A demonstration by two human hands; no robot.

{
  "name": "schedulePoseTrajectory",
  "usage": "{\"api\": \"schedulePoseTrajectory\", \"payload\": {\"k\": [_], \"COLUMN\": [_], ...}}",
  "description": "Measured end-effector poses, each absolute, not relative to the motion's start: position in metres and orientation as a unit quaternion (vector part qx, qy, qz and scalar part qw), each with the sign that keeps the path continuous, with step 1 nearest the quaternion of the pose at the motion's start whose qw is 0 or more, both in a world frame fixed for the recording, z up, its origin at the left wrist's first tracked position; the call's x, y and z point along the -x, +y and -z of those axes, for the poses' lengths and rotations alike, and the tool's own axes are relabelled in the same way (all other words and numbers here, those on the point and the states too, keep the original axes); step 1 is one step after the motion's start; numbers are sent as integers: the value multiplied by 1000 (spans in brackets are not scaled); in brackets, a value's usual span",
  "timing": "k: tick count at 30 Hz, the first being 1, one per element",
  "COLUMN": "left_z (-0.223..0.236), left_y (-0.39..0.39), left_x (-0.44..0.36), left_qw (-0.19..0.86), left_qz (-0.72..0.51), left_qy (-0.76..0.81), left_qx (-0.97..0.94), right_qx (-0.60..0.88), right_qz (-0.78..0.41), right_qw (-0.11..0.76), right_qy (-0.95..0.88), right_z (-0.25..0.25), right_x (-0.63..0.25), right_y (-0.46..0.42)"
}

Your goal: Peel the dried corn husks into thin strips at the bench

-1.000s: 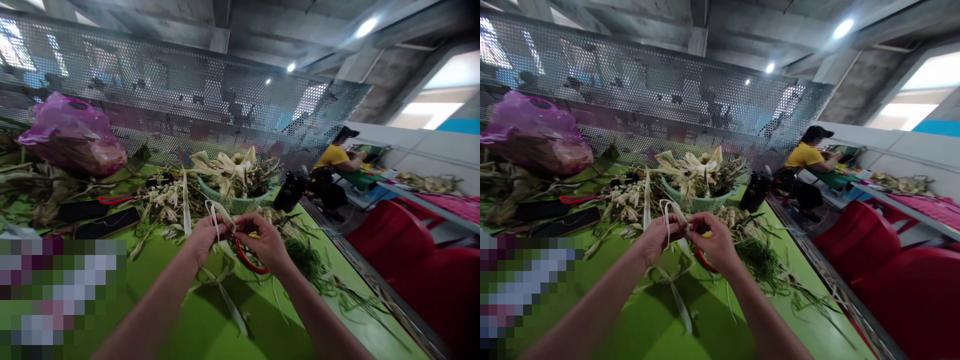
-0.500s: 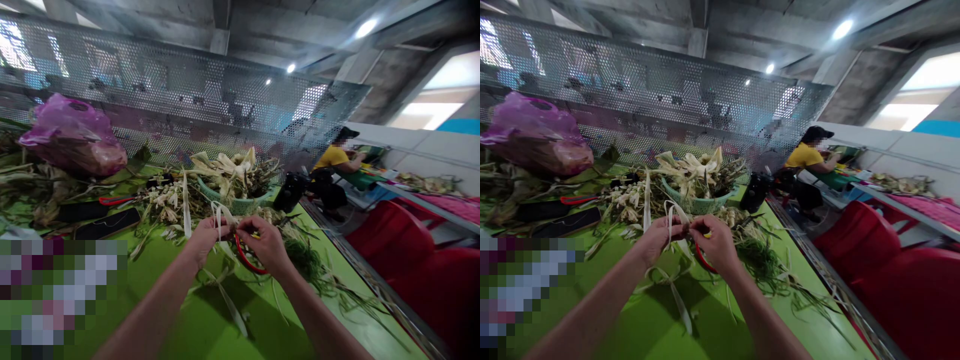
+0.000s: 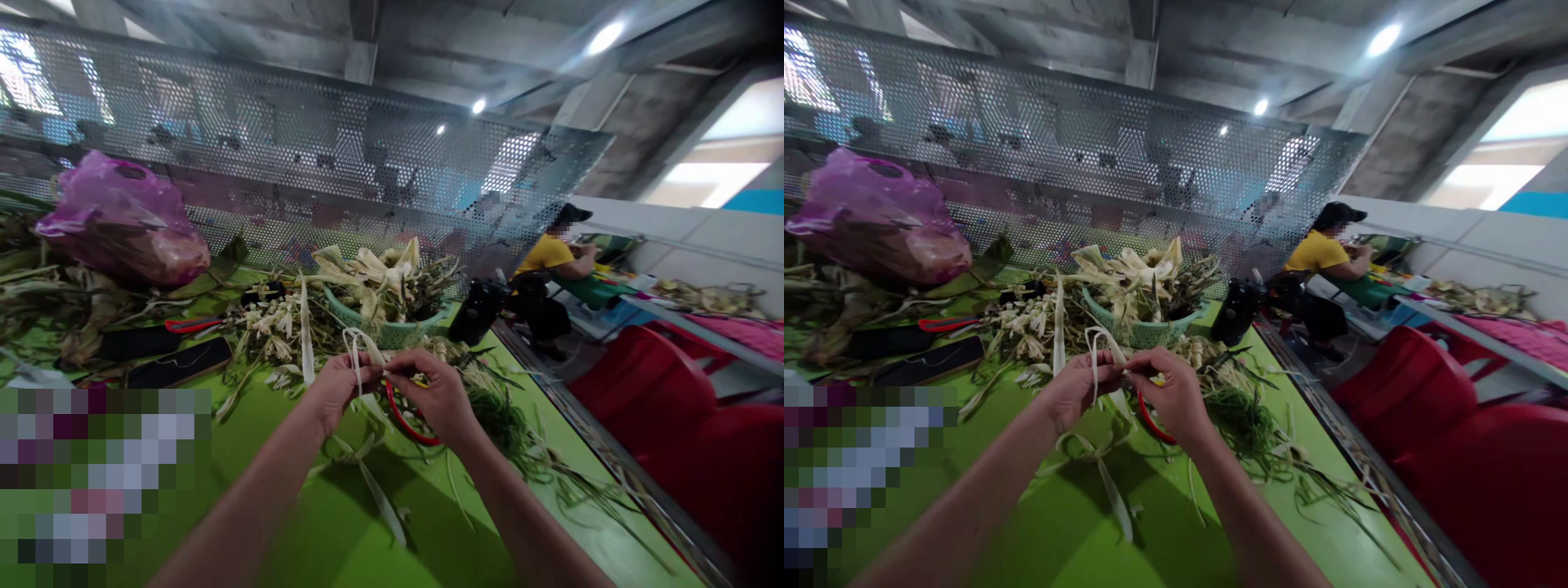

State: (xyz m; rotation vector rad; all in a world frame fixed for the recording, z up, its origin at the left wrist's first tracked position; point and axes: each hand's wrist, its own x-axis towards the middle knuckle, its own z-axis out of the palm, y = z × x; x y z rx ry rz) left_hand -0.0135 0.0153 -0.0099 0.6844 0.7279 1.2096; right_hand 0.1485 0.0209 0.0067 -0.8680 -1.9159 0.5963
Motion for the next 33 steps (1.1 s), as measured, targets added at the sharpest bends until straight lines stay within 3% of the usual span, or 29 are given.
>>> {"api": "schedulePoseTrajectory", "payload": {"k": [9, 18, 24, 33], "left_z": [7, 1, 7, -4], "left_y": [15, 11, 15, 8], "left_x": [10, 8, 10, 13], "left_qw": [668, 642, 656, 715], "left_qz": [-552, -538, -553, -525], "left_qy": [339, 359, 346, 362], "left_qx": [-367, -412, -379, -286], "right_qx": [409, 436, 377, 354], "right_qz": [-203, -268, -338, -213], "right_qw": [440, 466, 488, 462], "right_qy": [-774, -722, -711, -785], "right_z": [-6, -4, -4, -10], "right_x": [-148, -144, -145, -150], "right_y": [21, 18, 18, 20]}}
